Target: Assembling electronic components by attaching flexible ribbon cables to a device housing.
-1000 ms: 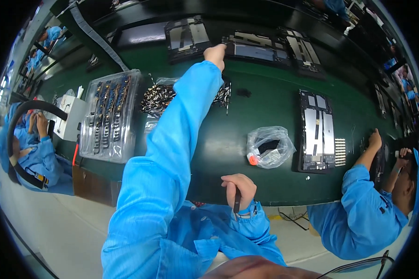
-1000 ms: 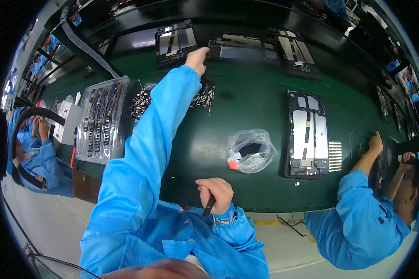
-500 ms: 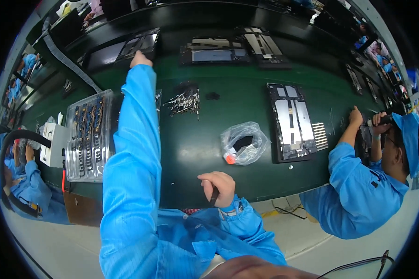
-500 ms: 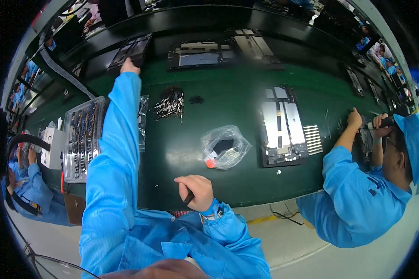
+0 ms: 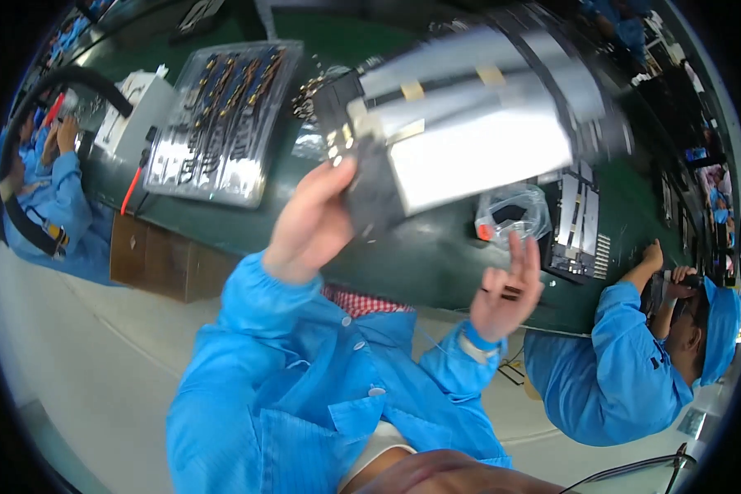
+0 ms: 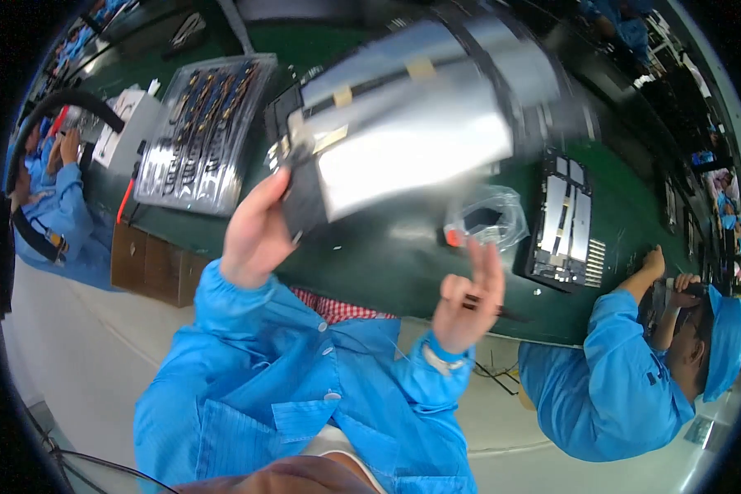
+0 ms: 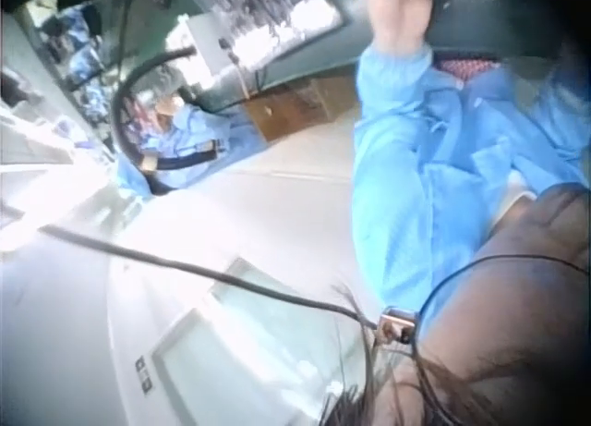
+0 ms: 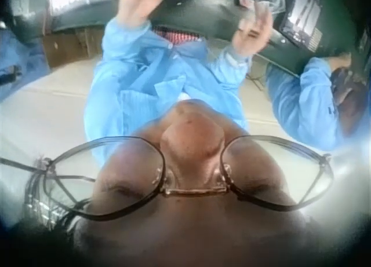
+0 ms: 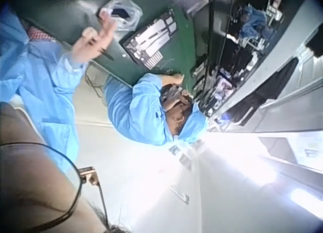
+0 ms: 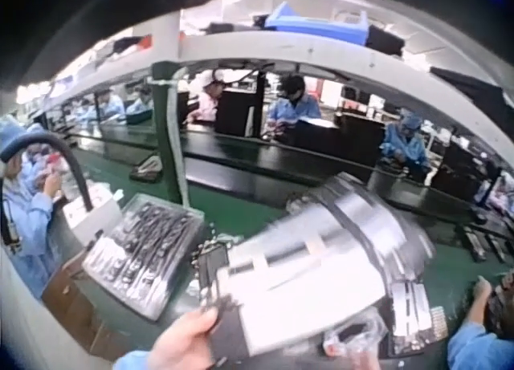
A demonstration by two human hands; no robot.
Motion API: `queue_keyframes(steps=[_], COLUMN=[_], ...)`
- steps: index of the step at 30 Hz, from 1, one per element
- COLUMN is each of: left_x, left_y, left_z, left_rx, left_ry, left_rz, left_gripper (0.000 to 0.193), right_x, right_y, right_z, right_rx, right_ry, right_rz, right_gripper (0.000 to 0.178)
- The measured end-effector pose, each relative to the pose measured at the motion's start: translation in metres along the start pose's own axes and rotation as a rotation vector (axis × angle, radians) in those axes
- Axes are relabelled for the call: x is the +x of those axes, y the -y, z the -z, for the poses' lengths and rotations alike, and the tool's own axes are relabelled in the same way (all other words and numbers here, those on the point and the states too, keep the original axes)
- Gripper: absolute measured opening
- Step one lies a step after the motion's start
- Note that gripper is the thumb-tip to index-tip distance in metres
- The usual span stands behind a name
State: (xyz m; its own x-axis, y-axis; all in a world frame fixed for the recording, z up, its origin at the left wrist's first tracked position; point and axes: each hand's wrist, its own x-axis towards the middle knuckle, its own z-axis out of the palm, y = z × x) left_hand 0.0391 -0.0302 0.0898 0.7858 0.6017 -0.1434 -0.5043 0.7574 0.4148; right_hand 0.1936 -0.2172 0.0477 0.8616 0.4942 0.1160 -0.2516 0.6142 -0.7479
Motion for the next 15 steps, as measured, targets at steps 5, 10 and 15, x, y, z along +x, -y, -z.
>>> queue_keyframes(steps=[5,10,15], left_x=[-0.089,-0.1,-0.114], left_y=[-0.036,-0.033,-0.04], left_z=[0.042,0.083,0.073], left_rx=[0.427,0.635,2.04], left_ry=[-0.064,-0.15,-0.015], left_rz=[0.213,0.19,-0.641], left_gripper=[0.048,0.056,0.067], right_x=[-0.019,-0.014,-0.01], right_y=[0.015,0.003,-0.019], right_z=[0.027,0.018,-0.001], right_rx=[0.015,-0.447,-0.399], right_ry=[-0.166,0.205,0.077], right_rz=[-0.229,-0.527,-0.463], right_gripper=[0.079,0.042,0.04])
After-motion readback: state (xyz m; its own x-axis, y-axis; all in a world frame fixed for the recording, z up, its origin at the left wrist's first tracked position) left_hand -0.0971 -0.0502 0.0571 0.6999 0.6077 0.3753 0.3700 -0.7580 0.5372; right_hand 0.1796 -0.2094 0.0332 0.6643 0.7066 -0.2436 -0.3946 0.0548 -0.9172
